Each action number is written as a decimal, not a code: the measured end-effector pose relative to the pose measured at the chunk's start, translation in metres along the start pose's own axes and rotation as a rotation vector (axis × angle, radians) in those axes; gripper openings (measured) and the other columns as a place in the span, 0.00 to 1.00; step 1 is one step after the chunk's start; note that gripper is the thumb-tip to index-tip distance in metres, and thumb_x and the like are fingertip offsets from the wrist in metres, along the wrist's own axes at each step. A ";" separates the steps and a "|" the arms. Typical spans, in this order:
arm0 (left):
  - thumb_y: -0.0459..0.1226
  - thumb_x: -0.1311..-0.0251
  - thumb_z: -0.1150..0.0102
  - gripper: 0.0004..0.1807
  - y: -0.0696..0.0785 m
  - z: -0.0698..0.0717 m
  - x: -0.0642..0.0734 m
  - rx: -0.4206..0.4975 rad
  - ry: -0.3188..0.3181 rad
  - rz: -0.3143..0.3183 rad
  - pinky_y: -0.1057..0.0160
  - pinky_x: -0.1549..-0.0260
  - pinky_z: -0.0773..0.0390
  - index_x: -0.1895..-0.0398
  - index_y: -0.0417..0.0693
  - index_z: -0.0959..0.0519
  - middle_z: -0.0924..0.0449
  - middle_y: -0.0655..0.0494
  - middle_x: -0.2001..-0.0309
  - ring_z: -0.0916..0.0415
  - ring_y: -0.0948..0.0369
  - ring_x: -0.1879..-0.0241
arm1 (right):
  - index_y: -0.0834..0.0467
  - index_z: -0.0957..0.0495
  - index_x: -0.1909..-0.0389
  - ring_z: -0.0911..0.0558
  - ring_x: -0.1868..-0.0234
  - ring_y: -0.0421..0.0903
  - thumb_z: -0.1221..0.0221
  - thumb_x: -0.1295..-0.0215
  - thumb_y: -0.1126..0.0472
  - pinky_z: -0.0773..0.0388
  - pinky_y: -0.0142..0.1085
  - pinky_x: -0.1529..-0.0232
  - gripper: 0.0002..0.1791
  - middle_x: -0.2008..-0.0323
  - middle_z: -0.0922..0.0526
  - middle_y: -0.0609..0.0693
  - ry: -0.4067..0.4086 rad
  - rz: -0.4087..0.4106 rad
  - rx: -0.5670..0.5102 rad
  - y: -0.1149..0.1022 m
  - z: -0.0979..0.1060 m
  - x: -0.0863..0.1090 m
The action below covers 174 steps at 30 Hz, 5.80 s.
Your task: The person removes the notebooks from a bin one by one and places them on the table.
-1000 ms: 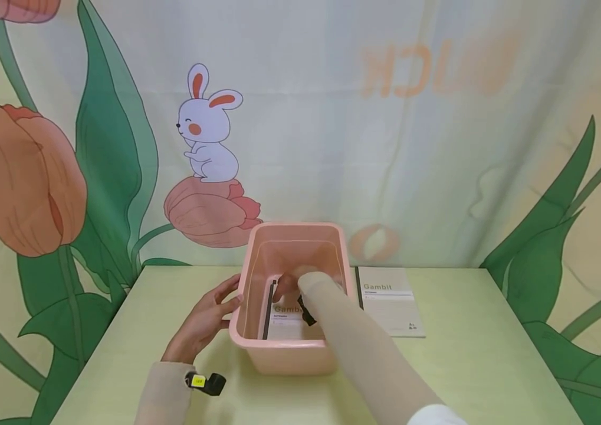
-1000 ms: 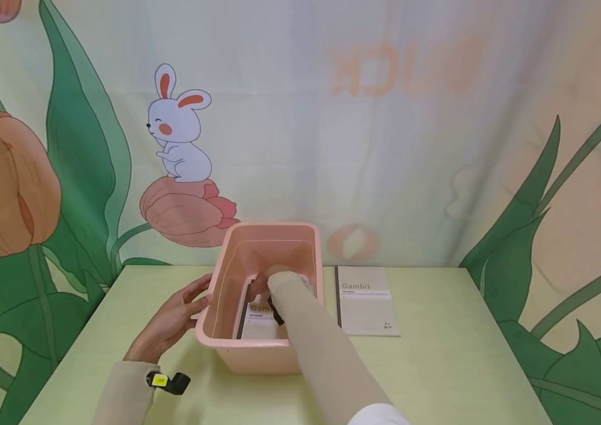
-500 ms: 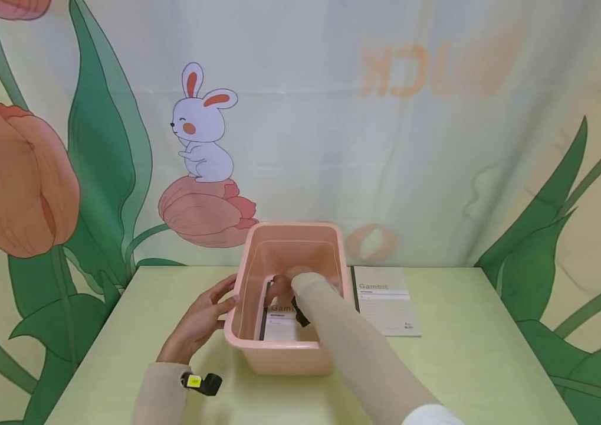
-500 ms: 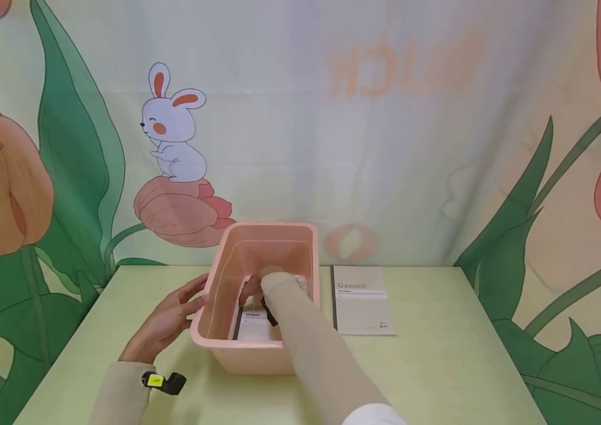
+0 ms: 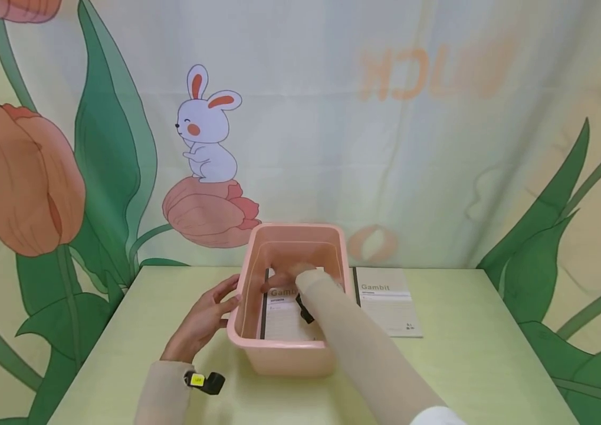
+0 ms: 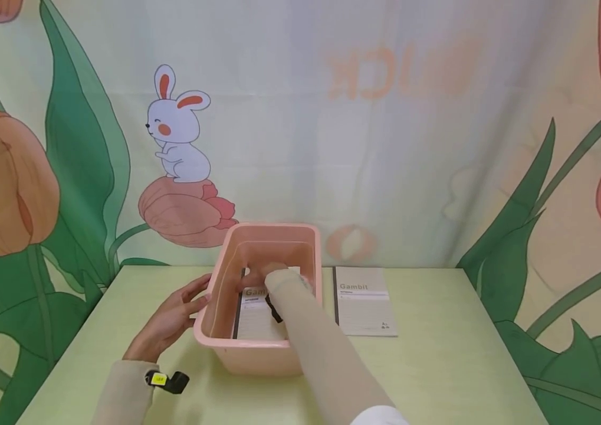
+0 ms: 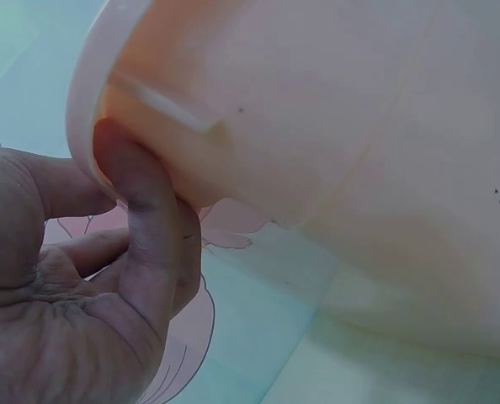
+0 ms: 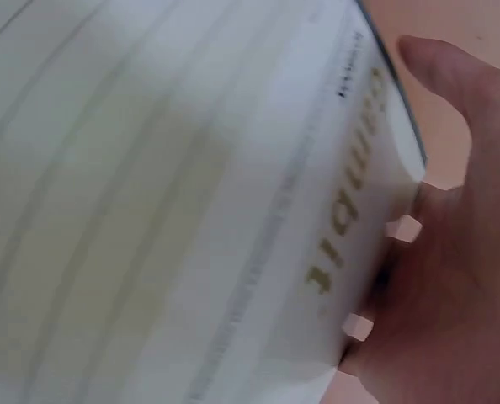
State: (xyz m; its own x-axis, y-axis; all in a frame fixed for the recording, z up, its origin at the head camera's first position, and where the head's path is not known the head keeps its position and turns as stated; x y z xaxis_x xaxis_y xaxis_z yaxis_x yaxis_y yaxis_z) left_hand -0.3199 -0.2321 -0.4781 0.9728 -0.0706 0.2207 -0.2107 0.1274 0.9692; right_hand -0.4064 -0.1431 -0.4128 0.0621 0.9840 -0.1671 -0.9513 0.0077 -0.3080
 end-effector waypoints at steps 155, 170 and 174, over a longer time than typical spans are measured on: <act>0.37 0.28 0.49 0.32 0.005 -0.005 0.006 -0.019 0.041 -0.014 0.55 0.51 0.17 0.23 0.55 0.44 0.46 0.49 0.23 0.33 0.44 0.32 | 0.50 0.38 0.27 0.43 0.25 0.56 0.45 0.31 0.44 0.48 0.67 0.32 0.34 0.23 0.46 0.56 0.453 -0.817 0.538 -0.014 0.086 0.300; 0.37 0.29 0.48 0.32 0.003 -0.006 0.002 0.041 0.080 -0.009 0.55 0.50 0.17 0.24 0.55 0.42 0.45 0.49 0.23 0.34 0.46 0.31 | 0.47 0.40 0.26 0.46 0.23 0.53 0.49 0.30 0.43 0.50 0.65 0.30 0.33 0.22 0.48 0.52 0.464 -0.726 0.571 -0.029 0.121 0.255; 0.38 0.29 0.48 0.32 0.002 -0.006 0.000 0.042 0.089 -0.001 0.56 0.51 0.17 0.24 0.56 0.42 0.44 0.50 0.23 0.34 0.46 0.31 | 0.47 0.40 0.26 0.46 0.23 0.52 0.48 0.30 0.44 0.50 0.65 0.29 0.34 0.22 0.48 0.52 0.462 -0.715 0.566 -0.029 0.123 0.243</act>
State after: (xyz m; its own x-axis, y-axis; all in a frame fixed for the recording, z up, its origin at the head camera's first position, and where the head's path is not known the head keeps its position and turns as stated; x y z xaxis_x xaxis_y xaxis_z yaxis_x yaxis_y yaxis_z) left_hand -0.3201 -0.2256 -0.4767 0.9774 0.0176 0.2109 -0.2116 0.0857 0.9736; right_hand -0.4005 0.1173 -0.3291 0.6681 0.5520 -0.4990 -0.6413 0.7673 -0.0099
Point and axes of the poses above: each hand's wrist, its own x-axis away from the middle knuckle, its own z-axis out of the back of the hand, y = z × x, the point moved 9 cm from there along -x, towards the middle knuckle
